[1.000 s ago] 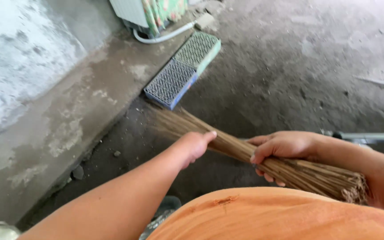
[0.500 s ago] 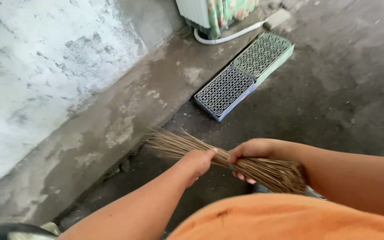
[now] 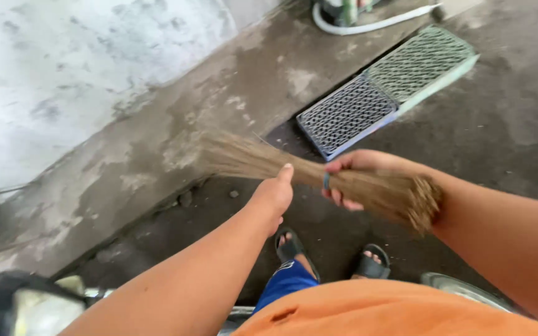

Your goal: Sweeping a concrete floor around motorcycles using a stick broom.

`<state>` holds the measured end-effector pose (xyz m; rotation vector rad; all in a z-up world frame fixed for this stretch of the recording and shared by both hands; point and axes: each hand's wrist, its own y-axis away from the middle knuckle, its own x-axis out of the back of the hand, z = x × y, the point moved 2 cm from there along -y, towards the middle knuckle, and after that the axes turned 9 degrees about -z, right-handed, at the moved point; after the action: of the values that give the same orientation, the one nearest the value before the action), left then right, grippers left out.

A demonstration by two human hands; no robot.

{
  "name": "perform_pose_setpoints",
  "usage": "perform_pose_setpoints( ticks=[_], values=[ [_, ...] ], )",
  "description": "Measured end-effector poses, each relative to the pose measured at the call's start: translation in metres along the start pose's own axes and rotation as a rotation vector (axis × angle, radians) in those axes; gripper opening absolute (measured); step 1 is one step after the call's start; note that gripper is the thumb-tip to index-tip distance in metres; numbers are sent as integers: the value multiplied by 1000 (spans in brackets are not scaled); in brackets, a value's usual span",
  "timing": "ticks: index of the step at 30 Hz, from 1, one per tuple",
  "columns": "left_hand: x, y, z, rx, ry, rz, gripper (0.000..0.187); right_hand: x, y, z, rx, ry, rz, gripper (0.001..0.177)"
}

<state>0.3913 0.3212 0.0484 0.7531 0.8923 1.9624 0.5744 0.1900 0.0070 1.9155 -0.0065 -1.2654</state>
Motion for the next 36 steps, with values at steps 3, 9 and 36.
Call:
perform_pose_setpoints(
  ticks=[3,9,36],
  values=[
    [15,-3,7,49,38,-31,72,17,-40,-31,-32,-99,-261,43],
    [32,-35,22,39,-22,-158,76,-57,-21,-3,108,-135,322,43],
    [7,-90,99,-114,-135,-465,79,-73,89,47,15,123,603,31]
  ],
)
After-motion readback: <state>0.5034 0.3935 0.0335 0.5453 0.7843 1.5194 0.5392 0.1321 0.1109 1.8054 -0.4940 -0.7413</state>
